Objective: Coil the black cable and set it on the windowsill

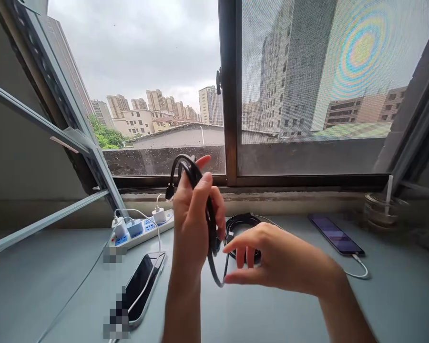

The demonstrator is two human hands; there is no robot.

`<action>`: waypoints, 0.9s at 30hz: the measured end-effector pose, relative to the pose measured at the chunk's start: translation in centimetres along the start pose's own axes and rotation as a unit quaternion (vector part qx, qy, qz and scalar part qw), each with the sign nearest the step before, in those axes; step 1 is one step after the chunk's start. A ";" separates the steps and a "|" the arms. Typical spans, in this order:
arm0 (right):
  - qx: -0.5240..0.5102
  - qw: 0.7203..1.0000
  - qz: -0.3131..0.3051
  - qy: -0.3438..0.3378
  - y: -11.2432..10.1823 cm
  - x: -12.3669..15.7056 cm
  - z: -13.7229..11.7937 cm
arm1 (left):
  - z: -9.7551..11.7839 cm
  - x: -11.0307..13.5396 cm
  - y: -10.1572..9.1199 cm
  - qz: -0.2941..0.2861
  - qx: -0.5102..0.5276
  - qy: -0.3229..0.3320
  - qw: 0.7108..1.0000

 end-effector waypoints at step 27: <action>-0.083 0.985 0.154 -0.004 -2.8 1.8 -1.5 | 0.0 -0.9 -0.4 0.108 -0.097 0.078 0.986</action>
Point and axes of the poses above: each hand's wrist, its own x-axis away from the middle knuckle, its own y-axis out of the palm, z = x × y, the point moved 5 cm from there along -x, towards the middle knuckle, and after that the axes turned 10 degrees about z, right-handed, at the moved point
